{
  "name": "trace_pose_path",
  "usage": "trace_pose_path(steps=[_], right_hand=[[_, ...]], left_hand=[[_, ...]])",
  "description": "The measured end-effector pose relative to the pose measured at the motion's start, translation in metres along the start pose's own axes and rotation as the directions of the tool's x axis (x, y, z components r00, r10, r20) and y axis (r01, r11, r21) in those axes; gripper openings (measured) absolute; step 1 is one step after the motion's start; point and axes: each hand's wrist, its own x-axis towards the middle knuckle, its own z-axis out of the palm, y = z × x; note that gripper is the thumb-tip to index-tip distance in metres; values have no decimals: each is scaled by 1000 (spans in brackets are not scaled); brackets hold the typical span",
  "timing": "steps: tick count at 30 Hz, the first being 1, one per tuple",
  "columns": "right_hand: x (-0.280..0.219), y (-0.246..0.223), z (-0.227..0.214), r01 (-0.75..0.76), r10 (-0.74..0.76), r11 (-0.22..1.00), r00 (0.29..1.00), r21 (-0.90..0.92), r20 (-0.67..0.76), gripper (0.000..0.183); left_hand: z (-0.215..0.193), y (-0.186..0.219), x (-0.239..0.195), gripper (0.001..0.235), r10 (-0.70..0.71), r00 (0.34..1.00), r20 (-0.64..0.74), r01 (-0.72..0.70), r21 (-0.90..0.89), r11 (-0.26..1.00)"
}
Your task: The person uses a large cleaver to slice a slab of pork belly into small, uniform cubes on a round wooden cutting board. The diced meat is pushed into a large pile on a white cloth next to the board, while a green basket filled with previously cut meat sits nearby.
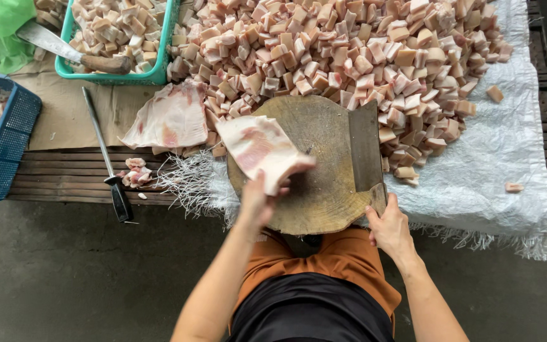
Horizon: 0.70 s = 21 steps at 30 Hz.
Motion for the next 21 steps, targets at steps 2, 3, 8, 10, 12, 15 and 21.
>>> trace_pose_path(steps=[2, 3, 8, 10, 12, 15, 21], right_hand=[[2, 3, 0, 0, 0, 1000, 1000, 13, -6, 46], [2, 3, 0, 5, -5, 1000, 1000, 2, -12, 47], [1, 5, 6, 19, -21, 999, 999, -31, -40, 52], [-2, 4, 8, 19, -21, 997, 999, -71, -24, 49], [-4, 1, 9, 60, -64, 993, 997, -103, -32, 47], [-8, -2, 10, 205, -217, 967, 974, -154, -71, 45], [-6, -14, 34, 330, -332, 921, 943, -206, 30, 45]], left_hand=[[37, -23, -22, 46, -235, 961, 145, 219, 120, 968], [48, -29, -28, 44, -404, 887, 225, 305, 371, 877], [37, 8, 35, 34, 183, 946, 266, -306, 921, 242], [11, 44, 78, 37, 466, 853, 234, -319, 941, 113], [-10, 59, 100, 55, 583, 706, 402, -277, 915, -294], [-17, 56, 107, 49, 453, 805, 383, -270, 916, -296], [-8, 44, 56, 45, 317, 931, 179, -110, 969, -223]])
